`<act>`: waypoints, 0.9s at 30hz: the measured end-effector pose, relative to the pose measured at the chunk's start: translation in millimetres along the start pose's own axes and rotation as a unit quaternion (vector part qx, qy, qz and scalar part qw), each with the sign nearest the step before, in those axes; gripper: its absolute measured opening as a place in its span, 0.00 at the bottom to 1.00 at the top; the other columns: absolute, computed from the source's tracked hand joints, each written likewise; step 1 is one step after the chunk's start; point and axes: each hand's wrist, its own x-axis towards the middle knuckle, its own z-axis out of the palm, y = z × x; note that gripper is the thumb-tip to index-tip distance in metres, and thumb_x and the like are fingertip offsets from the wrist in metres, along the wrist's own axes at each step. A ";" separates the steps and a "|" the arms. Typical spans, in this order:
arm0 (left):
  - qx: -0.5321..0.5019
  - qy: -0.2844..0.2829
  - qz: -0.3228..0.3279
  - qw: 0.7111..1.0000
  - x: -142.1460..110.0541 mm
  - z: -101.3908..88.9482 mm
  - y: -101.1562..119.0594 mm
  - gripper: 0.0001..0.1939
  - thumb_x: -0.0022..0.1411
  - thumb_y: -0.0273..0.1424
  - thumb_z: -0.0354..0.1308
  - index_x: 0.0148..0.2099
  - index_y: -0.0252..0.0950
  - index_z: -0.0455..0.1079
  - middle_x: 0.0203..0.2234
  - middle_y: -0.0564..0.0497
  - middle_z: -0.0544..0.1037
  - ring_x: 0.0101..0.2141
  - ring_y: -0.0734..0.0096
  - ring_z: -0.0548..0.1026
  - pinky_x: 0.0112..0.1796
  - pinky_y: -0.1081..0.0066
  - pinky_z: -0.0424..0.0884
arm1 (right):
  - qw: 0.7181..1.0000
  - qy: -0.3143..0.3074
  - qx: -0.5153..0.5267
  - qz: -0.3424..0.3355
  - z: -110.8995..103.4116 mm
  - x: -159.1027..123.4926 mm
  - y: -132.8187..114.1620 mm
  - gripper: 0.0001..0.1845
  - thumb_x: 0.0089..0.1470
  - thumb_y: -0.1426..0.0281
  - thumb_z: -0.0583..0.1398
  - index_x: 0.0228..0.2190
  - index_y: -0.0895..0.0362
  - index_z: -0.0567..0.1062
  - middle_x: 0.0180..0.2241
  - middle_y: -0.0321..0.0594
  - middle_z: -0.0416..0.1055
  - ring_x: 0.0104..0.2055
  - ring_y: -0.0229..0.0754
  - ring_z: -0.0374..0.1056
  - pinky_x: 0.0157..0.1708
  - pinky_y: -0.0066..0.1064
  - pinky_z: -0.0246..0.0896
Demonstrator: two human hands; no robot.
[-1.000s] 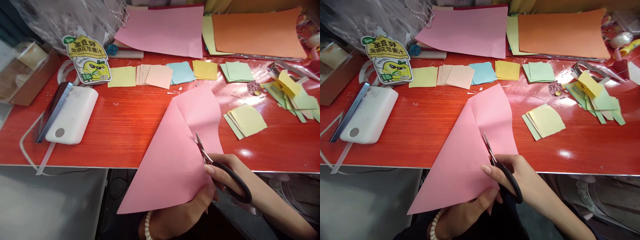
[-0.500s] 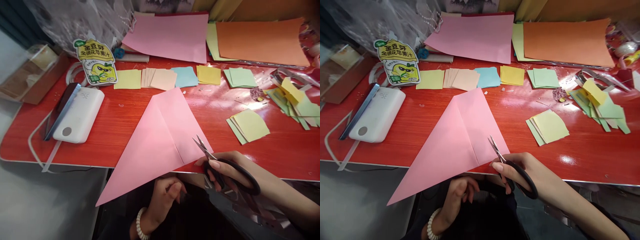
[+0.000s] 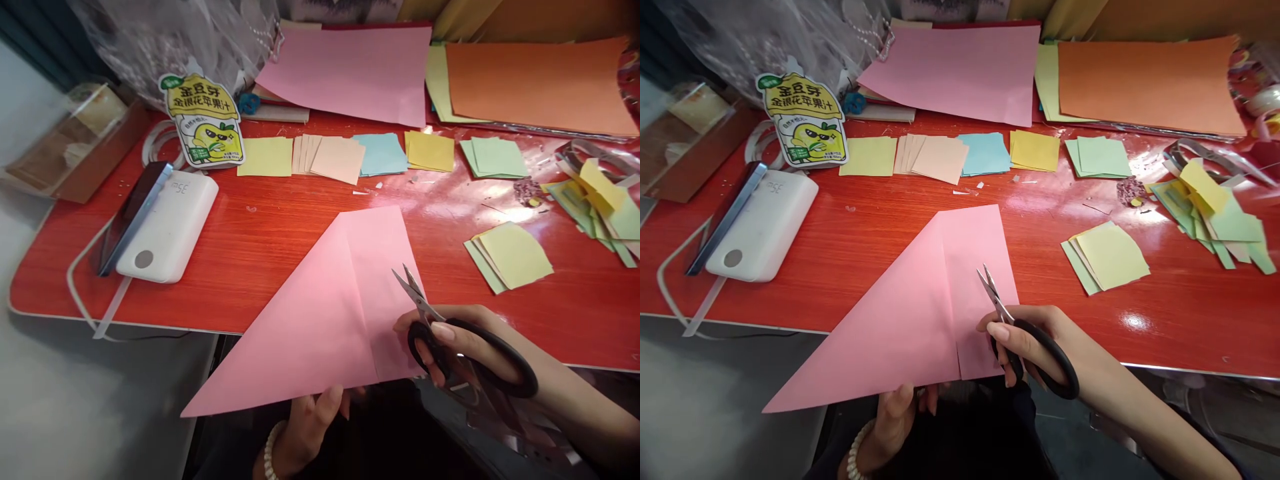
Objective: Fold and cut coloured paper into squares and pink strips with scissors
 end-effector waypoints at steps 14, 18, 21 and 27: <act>-0.124 0.020 -0.016 0.992 5.1 28.2 25.5 0.18 0.64 0.39 0.51 0.31 0.31 0.74 0.24 0.48 0.78 0.20 0.78 0.71 0.27 0.75 0.70 | 0.995 -0.061 -0.046 0.059 -0.1 -0.3 -4.9 0.21 0.54 0.53 0.57 0.30 0.59 0.74 0.21 0.35 0.64 0.24 0.35 0.62 0.23 0.25 0.54; -0.151 0.032 -0.029 0.988 11.9 36.0 22.5 0.18 0.63 0.40 0.53 0.30 0.32 0.74 0.22 0.49 0.78 0.17 0.78 0.71 0.21 0.79 0.68 | 0.996 -0.067 -0.046 0.045 -0.2 0.3 -5.9 0.20 0.54 0.54 0.58 0.24 0.59 0.72 0.20 0.35 0.65 0.23 0.34 0.62 0.22 0.25 0.53; -0.129 0.056 -0.068 0.988 14.9 43.9 22.0 0.20 0.64 0.39 0.53 0.27 0.30 0.74 0.20 0.49 0.78 0.15 0.82 0.70 0.17 0.81 0.65 | 0.996 -0.067 -0.046 0.046 -0.9 0.9 -4.5 0.21 0.54 0.54 0.58 0.23 0.59 0.71 0.20 0.35 0.65 0.22 0.33 0.62 0.21 0.24 0.52; -0.148 0.040 -0.095 0.984 11.1 52.5 35.3 0.22 0.63 0.42 0.53 0.29 0.28 0.74 0.20 0.47 0.78 0.12 0.82 0.69 0.15 0.83 0.63 | 0.995 -0.088 -0.042 0.023 -1.0 3.2 2.3 0.25 0.56 0.50 0.53 0.26 0.61 0.72 0.22 0.39 0.68 0.23 0.35 0.63 0.20 0.23 0.52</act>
